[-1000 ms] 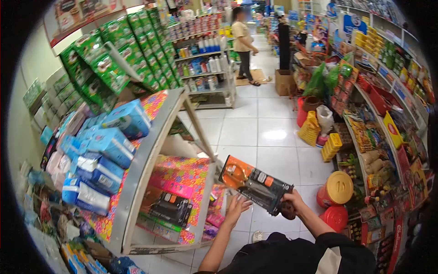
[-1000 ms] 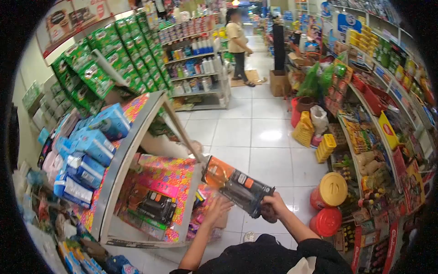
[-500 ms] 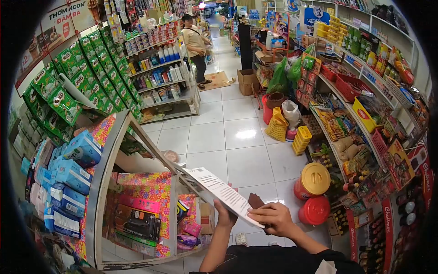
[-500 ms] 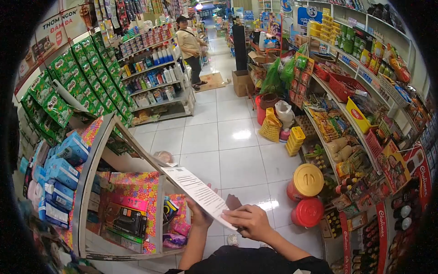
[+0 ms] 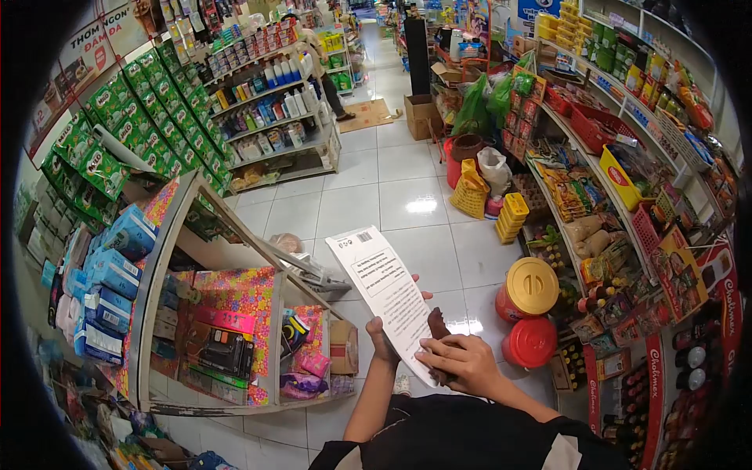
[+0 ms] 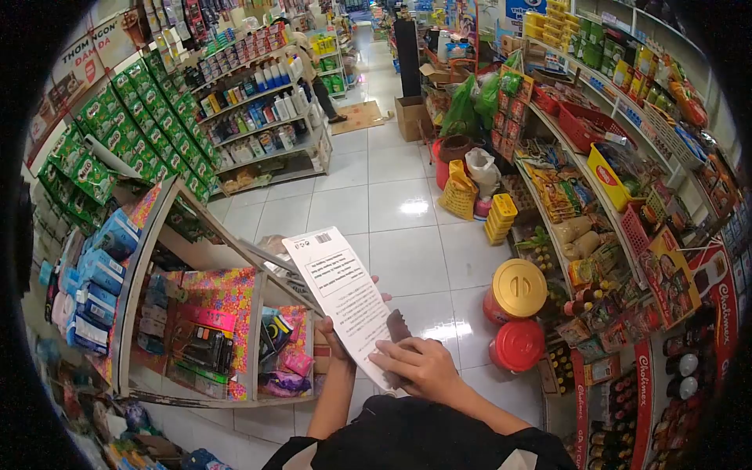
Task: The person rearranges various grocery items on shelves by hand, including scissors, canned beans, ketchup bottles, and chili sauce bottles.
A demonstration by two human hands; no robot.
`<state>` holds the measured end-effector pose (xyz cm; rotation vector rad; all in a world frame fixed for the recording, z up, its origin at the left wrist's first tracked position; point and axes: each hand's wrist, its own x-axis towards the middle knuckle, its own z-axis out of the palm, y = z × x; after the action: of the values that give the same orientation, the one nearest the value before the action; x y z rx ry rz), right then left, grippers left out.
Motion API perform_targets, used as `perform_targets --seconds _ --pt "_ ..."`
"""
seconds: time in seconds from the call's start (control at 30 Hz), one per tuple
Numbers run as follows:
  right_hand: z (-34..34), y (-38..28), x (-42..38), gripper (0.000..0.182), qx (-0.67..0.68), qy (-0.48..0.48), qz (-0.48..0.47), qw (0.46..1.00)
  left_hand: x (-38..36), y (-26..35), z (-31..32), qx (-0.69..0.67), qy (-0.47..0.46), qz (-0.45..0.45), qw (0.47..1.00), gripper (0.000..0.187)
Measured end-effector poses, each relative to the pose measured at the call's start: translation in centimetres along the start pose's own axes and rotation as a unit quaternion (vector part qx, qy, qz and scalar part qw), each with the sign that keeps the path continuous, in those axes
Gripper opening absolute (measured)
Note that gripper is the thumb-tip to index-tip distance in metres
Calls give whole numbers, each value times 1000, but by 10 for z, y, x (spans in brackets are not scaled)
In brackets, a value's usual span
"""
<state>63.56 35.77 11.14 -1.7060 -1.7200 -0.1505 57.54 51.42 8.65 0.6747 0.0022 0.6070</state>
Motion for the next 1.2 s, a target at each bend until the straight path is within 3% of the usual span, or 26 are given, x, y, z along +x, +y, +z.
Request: perform_targets --seconds 0.37,0.47,0.57,0.6,0.67,0.7,0.83,0.87,0.97,1.0,1.1,1.13,1.2 --pt "-4 -2 -13 61 -5 -35 25 999 2 -18 2 -126 -43 -12 991 95" --pt "-1 -5 0 48 43 -79 14 996 4 -2 -1 -203 -107 -24 973 97" --pt "3 -3 16 56 168 -114 10 979 1 11 -28 -236 -106 -57 964 98" --pt "5 2 18 50 228 -115 25 967 -3 22 -22 -235 -78 -57 967 99" --pt "11 16 24 40 344 -115 54 931 -3 34 -38 -262 -125 -83 953 99" --pt "6 15 34 27 348 -96 106 926 -4 37 -46 -264 -134 -83 952 100" --pt "21 34 45 13 264 27 254 930 -8 53 -56 -279 -118 -61 951 103" --pt "32 41 42 16 302 19 352 886 -11 52 -61 -284 -107 -82 949 102" --pt "50 41 53 22 418 26 429 800 -22 46 -71 -290 -91 -150 941 99" --pt "54 35 60 24 432 31 431 792 -24 48 -68 -286 -98 -178 937 95" --pt "86 46 55 23 562 1 468 682 -31 55 -66 -279 -111 -250 921 89" --pt "92 48 54 22 549 -14 472 690 -33 59 -67 -270 -111 -271 917 87" --pt "95 44 54 22 589 -4 485 647 -33 68 -72 -242 -107 -323 908 84"
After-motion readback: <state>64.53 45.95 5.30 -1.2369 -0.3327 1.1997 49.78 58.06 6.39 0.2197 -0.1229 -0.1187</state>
